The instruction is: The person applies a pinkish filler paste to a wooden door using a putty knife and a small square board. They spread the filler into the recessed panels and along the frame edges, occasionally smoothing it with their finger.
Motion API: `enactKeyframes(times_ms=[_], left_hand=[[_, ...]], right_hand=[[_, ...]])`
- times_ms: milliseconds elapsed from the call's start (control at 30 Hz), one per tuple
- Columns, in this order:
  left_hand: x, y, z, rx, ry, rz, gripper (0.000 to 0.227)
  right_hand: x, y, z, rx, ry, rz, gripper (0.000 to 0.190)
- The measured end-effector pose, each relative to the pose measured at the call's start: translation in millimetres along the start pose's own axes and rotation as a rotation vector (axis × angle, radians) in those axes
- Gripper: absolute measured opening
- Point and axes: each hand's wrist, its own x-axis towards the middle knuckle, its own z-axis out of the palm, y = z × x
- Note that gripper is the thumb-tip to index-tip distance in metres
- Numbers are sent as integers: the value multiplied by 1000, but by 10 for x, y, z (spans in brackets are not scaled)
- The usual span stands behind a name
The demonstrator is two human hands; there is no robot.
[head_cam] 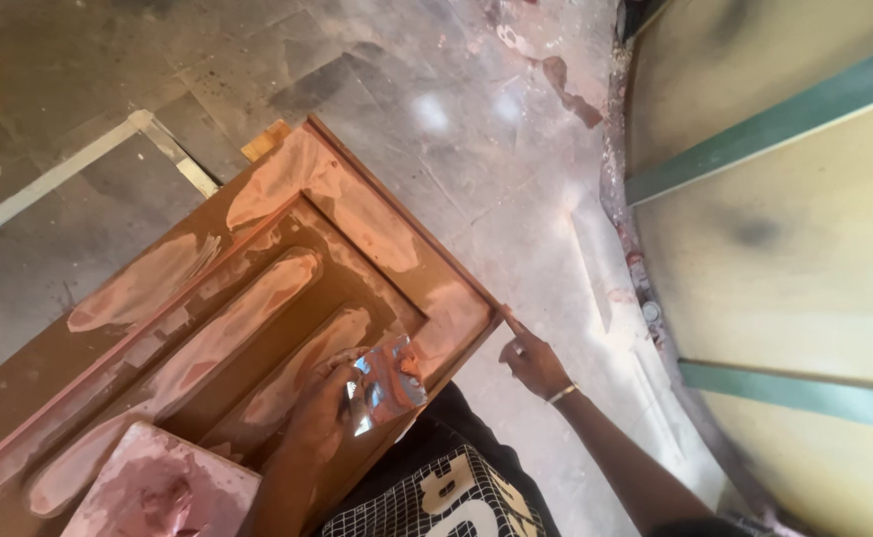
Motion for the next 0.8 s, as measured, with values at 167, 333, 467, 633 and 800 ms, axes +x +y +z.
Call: enactKeyframes(times_ms=[167,333,467,633,800], left_hand=[[-90,47,54,94,-6,16,22],[-163,67,20,193,-41,61,28],[-88,41,109,226,-60,106,27],[-145,54,184,242,-122,90,27],[-172,4,398,310,-235,74,30]], right_hand=[[-141,150,73,-718,-26,232,77],[-208,188,-22,-711,60,94,81],[-39,197,108,-825,66,12,78],[-173,-58,-9,-646,69,84,81],[-884,-707,-363,554,-291,-97,62]])
